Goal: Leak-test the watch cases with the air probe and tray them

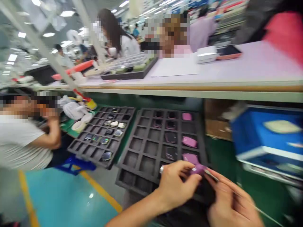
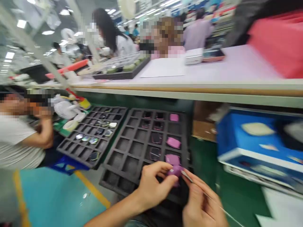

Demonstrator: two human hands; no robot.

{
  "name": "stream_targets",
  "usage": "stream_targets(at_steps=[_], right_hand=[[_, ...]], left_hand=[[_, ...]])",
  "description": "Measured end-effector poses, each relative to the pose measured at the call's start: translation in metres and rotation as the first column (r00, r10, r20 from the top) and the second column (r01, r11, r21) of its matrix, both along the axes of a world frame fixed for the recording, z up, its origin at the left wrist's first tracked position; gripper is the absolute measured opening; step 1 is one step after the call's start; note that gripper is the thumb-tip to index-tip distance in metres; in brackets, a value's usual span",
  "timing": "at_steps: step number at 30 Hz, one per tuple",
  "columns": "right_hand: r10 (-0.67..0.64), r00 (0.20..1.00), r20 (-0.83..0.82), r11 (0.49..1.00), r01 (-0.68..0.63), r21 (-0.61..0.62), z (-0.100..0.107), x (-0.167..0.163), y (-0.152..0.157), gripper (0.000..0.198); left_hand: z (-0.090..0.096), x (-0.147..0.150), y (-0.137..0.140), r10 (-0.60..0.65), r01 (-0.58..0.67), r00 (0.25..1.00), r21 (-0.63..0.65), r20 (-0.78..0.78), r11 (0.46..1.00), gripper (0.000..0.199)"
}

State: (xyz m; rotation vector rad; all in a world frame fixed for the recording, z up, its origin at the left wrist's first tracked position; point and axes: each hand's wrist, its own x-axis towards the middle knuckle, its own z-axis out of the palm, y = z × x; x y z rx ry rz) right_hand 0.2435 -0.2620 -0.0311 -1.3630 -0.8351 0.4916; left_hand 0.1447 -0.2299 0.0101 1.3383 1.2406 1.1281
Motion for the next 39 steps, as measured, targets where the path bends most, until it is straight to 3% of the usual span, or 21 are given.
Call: stream_targets(at_steps=[2, 4, 13, 28, 39], right_hand=[[-0.076, 0.997, -0.028, 0.991, 0.079, 0.104, 0.006, 0.004, -0.001, 0.022], [-0.058, 0.997, -0.045, 0.981, 0.065, 0.182, 0.011, 0.006, 0.006, 0.014], [0.059, 0.995, -0.08, 0.951, -0.032, 0.308, 0.019, 0.009, 0.025, 0.017], [0.081, 0.992, -0.102, 0.948, -0.046, 0.314, 0.019, 0.012, 0.029, 0.018], [0.101, 0.986, -0.134, 0.944, -0.052, 0.326, 0.015, 0.01, 0.025, 0.019]], left_hand=[[0.003, -0.002, 0.006, -0.026, 0.026, 1.0, 0.023, 0.006, 0.999, 0.019], [0.004, -0.003, 0.014, -0.023, 0.023, 1.0, 0.063, 0.0, 0.998, 0.016], [-0.001, -0.003, 0.03, 0.012, -0.011, 1.0, 0.163, -0.006, 0.987, 0.017], [-0.003, -0.003, 0.034, 0.021, -0.017, 0.999, 0.16, -0.025, 0.987, 0.024], [-0.002, -0.002, 0.03, -0.021, 0.025, 0.999, 0.182, -0.025, 0.983, 0.016]])
